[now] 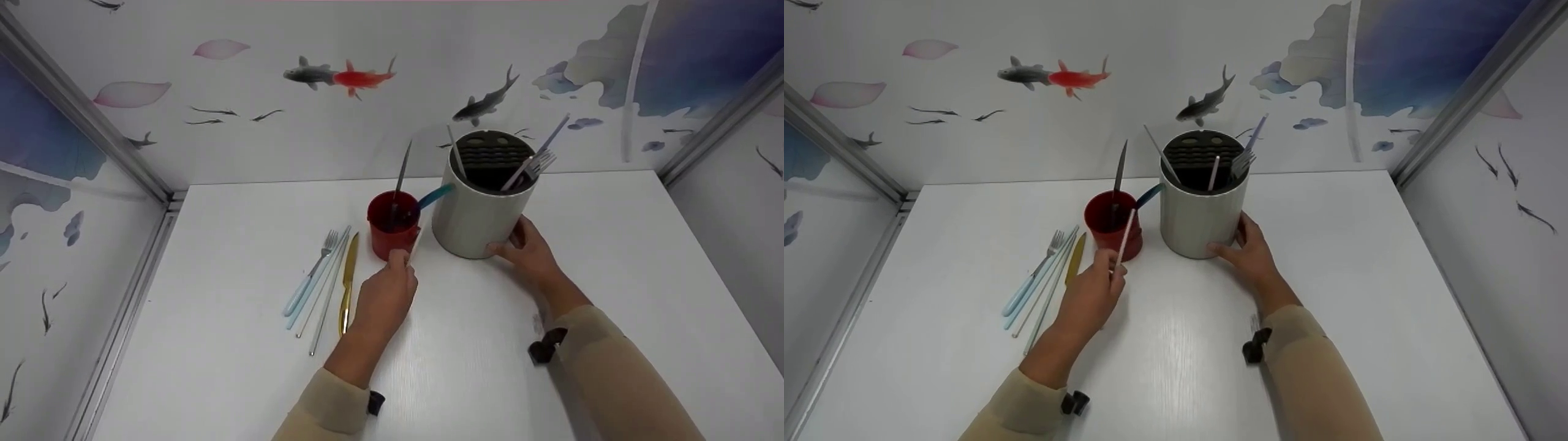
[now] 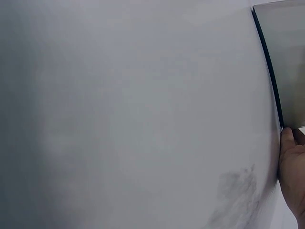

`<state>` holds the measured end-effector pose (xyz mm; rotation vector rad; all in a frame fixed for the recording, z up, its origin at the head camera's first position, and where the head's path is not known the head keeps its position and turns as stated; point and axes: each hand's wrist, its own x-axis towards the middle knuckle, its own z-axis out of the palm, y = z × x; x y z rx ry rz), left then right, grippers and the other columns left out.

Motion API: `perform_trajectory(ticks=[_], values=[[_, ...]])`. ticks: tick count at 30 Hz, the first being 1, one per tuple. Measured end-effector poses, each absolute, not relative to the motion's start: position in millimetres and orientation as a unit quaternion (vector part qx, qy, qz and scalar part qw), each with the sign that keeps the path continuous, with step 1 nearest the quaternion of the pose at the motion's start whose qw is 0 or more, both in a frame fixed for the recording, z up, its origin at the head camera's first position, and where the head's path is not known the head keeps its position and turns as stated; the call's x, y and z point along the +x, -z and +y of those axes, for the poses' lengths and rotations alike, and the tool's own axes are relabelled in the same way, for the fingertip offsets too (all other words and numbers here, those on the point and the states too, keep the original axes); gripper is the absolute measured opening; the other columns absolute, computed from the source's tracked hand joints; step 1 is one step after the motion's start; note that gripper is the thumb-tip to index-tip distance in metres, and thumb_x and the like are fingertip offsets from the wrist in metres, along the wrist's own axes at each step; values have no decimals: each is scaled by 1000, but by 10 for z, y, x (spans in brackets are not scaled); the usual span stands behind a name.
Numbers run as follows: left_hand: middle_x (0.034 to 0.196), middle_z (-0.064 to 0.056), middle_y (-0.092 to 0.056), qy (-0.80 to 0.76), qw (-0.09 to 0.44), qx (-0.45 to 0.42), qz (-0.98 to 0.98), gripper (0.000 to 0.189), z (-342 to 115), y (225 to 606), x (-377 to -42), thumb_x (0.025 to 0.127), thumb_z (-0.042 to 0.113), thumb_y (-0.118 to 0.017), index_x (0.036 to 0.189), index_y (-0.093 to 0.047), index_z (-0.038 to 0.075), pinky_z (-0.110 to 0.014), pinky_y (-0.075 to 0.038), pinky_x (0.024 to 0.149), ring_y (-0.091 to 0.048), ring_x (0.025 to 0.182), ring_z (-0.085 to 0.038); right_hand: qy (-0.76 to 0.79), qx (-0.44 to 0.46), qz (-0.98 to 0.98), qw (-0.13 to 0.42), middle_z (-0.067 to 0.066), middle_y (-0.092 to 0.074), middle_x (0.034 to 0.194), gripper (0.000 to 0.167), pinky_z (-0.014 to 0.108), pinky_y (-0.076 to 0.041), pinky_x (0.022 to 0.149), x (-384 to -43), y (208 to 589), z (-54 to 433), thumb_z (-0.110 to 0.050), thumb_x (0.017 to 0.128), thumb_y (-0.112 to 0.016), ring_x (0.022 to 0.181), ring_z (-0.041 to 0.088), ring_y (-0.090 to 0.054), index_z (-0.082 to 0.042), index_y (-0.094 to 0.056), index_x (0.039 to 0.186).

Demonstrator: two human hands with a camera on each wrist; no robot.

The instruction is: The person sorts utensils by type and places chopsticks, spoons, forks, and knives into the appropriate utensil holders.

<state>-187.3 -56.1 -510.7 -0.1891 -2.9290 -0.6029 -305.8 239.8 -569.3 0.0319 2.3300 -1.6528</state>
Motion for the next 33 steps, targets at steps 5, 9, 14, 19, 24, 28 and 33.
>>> perform_trajectory(ticks=[5, 9, 14, 19, 24, 28, 33], values=[[101, -4, -75, 374, 58, -20, -925, 25, -535, 4983, -1874, 111, 25, -51, 132, -45, 13, -25, -61, 74, -74, 84, -13, 568, 16, 810, 143, 5, -16, 175, 121, 46, -20, 131, -3050, 5677, 2403, -47, 81, -87, 162, 25, -17, -17, -7, 168], [125, -4, -72, 511, 62, -10, -857, 35, -546, 4919, -1897, 110, 25, -51, 142, -45, 13, -36, -61, 95, -73, 108, -15, 554, 14, 821, 136, 3, -17, 175, 120, 46, -21, 131, -3090, 5784, 2441, -49, 82, -85, 162, 24, -19, -21, -7, 168], [126, -14, -67, 639, 93, -26, -763, 34, -566, 4858, -1965, 110, 25, -53, 138, -45, 9, -35, -61, 96, -72, 110, -21, 550, 6, 825, 129, 2, -16, 175, 120, 45, -23, 130, -3125, 5866, 2467, -51, 82, -85, 162, 24, -19, -22, -6, 168], [130, -22, -61, 732, 117, -28, -670, 35, -537, 4719, -2059, 108, 25, -57, 136, -42, 10, -34, -63, 89, -73, 109, -30, 548, 16, 826, 132, 0, -16, 175, 121, 44, -24, 130, -3126, 5870, 2470, -54, 80, -85, 162, 22, -19, -25, -7, 168], [126, -22, -59, 766, 155, -38, -622, 33, -453, 4505, -2160, 108, 19, -56, 134, -38, 7, -36, -63, 89, -74, 107, -28, 547, 9, 827, 127, 1, -17, 175, 120, 45, -25, 130, -3120, 5865, 2470, -53, 81, -85, 161, 24, -20, -23, -8, 168], [121, -17, -57, 783, 193, -50, -590, 28, -359, 4339, -2254, 110, 14, -51, 130, -35, 5, -36, -62, 92, -73, 108, -25, 552, 9, 824, 128, 0, -18, 174, 120, 43, -25, 130, -3115, 5861, 2460, -53, 80, -85, 161, 22, -21, -23, -9, 168], [119, -15, -56, 789, 218, -60, -572, 25, -239, 4186, -2389, 110, 12, -51, 129, -36, 5, -36, -58, 102, -71, 112, -23, 551, 13, 824, 132, 1, -15, 175, 121, 43, -23, 130, -3109, 5856, 2452, -53, 81, -84, 162, 22, -18, -22, -6, 168]])
